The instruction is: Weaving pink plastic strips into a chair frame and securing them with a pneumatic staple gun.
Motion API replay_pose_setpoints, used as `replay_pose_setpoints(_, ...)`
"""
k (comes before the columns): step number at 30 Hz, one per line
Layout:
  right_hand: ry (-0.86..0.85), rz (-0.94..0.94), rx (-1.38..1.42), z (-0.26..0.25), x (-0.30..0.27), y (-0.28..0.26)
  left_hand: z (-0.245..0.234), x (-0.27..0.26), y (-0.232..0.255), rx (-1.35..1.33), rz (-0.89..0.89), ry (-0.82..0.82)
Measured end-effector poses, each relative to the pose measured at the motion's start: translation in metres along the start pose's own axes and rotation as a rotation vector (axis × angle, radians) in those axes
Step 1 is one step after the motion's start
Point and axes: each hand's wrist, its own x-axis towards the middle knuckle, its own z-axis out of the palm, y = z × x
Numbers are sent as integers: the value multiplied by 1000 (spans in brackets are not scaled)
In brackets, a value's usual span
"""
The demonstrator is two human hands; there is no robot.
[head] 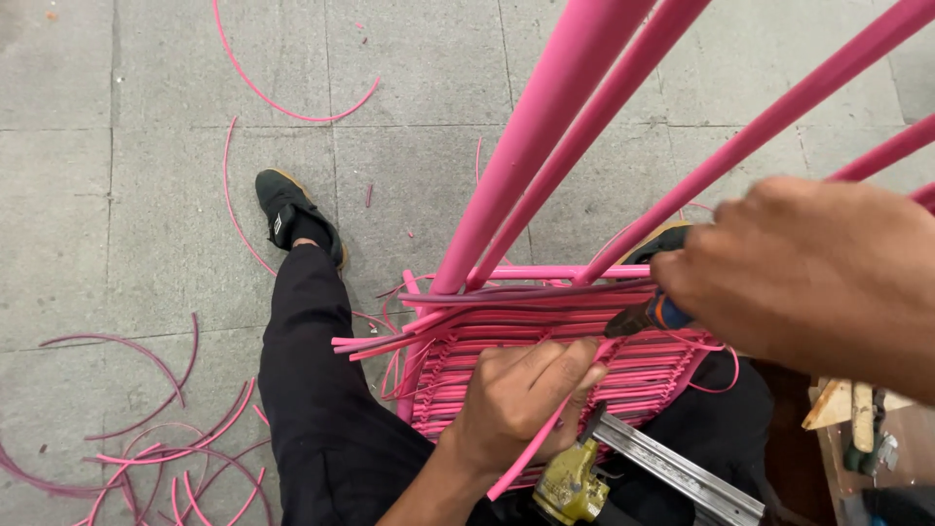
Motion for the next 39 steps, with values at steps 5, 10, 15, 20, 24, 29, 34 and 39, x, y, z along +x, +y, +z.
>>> replay_pose_setpoints(5, -82, 91, 229, 7, -12, -14, 1, -1, -2, 12, -16, 10)
replay_pose_setpoints(10, -60, 184, 506, 37, -11, -21, 1, 2, -3, 26, 6, 40)
replay_pose_setpoints(15, -120, 240, 548, 20, -18, -21, 1, 6, -4, 73, 7, 45)
replay_pose_setpoints(20, -130, 302, 697, 6, -23, -24, 3, 7, -8, 66, 19, 83)
replay_pose_setpoints(24, -126, 351, 901, 25, -16, -24, 6, 11, -11, 65, 28, 106)
replay_pose_setpoints(29, -108, 347, 1069, 31, -18, -28, 10, 14, -16, 72, 30, 104)
replay_pose_setpoints(34, -143, 385, 1227, 58, -9, -38, 12, 23, -29, 38, 112, 152)
replay_pose_setpoints(39, 179, 451, 2115, 119, 0, -43, 14, 0, -43, 69, 104, 153)
